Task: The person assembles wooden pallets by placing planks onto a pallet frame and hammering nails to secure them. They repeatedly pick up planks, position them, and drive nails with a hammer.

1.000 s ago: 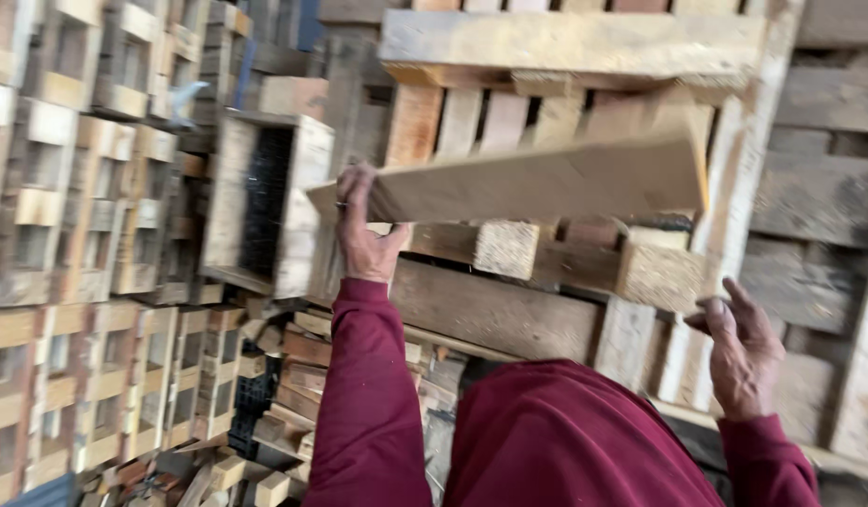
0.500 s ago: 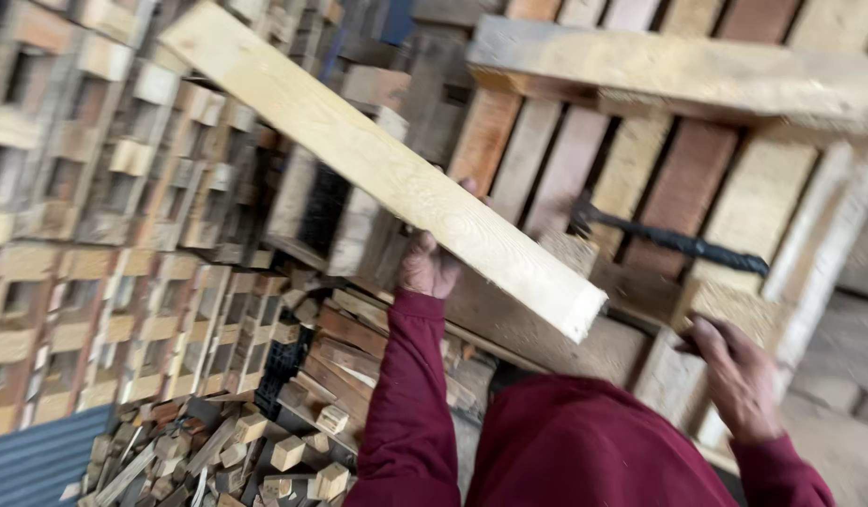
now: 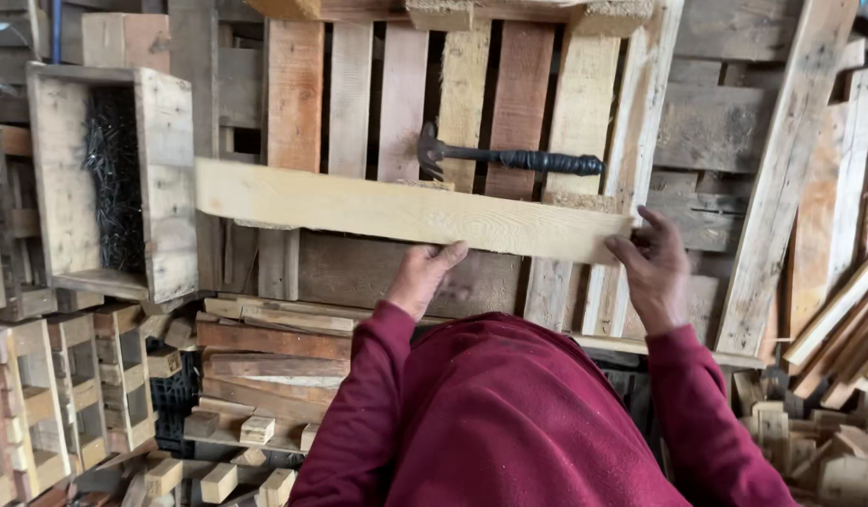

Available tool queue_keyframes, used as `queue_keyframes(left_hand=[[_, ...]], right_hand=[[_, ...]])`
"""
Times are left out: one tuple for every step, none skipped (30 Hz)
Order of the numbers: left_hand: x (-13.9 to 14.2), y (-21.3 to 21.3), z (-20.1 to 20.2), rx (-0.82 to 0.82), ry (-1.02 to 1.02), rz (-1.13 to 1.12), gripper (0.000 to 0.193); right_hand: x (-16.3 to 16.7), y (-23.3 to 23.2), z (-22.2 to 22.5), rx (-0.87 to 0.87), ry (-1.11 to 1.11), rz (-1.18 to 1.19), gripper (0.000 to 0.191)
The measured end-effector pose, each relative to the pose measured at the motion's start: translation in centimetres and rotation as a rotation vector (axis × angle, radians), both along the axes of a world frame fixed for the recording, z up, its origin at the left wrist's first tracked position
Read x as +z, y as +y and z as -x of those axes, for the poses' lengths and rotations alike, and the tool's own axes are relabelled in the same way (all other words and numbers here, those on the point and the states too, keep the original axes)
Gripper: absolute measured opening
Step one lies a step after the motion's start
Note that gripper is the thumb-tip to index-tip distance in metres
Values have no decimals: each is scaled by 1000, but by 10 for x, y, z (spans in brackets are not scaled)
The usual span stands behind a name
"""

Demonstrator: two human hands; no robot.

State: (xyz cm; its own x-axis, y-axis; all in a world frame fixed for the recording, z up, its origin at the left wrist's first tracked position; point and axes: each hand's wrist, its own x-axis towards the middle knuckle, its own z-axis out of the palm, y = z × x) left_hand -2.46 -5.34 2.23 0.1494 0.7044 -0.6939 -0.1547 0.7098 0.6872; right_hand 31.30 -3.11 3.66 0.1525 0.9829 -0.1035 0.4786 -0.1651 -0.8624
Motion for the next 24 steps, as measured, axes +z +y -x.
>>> queue_keyframes(left_hand=[[-3, 0, -8, -144, 213, 128, 43], [-4, -5, -18, -290, 451, 71, 42], [-4, -11, -28, -437, 690, 2, 41], [-4, -10, -38, -573, 933, -83, 40], [-4, -7, -46, -572, 1000, -277, 40], [-3, -5, -53, -575, 1053, -460, 47], [-2, -1, -57, -579, 1096, -641, 58], [-2, 7, -58, -617, 1201, -745, 73], [-3, 18, -56, -643, 1311, -863, 88], [-5, 28, -52, -671, 1420, -980, 103], [-7, 38, -46, -740, 1366, -943, 99], [-9, 45, -39, -813, 1308, -898, 95], [-11, 50, -33, -882, 1253, -853, 91], [-14, 53, -28, -895, 1265, -869, 88], [-16, 55, -25, -907, 1279, -885, 86], [-18, 55, -23, -919, 1293, -901, 84], [-20, 54, -23, -898, 1268, -892, 86], [-21, 53, -23, -875, 1243, -884, 88], [-21, 52, -25, -851, 1216, -874, 89], [-21, 50, -27, -830, 1225, -887, 90], [-19, 49, -28, -812, 1235, -894, 91], [-17, 49, -30, -791, 1251, -911, 91], [-15, 48, -31, -805, 1276, -902, 94], [-13, 49, -34, -821, 1300, -893, 96]], right_hand=[[-10, 1, -1, 57, -192, -76, 52], [-18, 0, -3, 116, -388, -145, 48], [-26, 0, -2, 33, -258, -35, 47], [-33, 1, 0, -48, -124, 60, 46], [-36, 2, 3, -122, 15, 156, 46], [-36, 3, 5, -157, 93, 168, 48], [-33, 4, 8, -192, 170, 186, 50], [-35, 4, 6, -222, 250, 188, 52], [-36, 3, 3, -224, 210, 238, 51], [-33, 2, 1, -228, 170, 291, 50], [-30, 0, -2, -237, 131, 356, 48], [-28, -3, -5, -222, 149, 369, 46], [-27, -7, -8, -204, 168, 379, 43], [-27, -11, -10, -184, 188, 383, 41], [-28, -15, -11, -169, 181, 335, 39], [-31, -18, -11, -155, 175, 288, 37], [-34, -21, -10, -138, 168, 239, 35], [-38, -23, -8, -151, 89, 236, 33], [-42, -25, -6, -162, 7, 237, 31], [-46, -25, -3, -171, -75, 247, 29], [-49, -25, -1, -199, -42, 218, 27], [-50, -24, 1, -229, -5, 177, 26], [-51, -24, 2, -262, 34, 127, 26], [-51, -23, 4, -258, 47, 120, 25]])
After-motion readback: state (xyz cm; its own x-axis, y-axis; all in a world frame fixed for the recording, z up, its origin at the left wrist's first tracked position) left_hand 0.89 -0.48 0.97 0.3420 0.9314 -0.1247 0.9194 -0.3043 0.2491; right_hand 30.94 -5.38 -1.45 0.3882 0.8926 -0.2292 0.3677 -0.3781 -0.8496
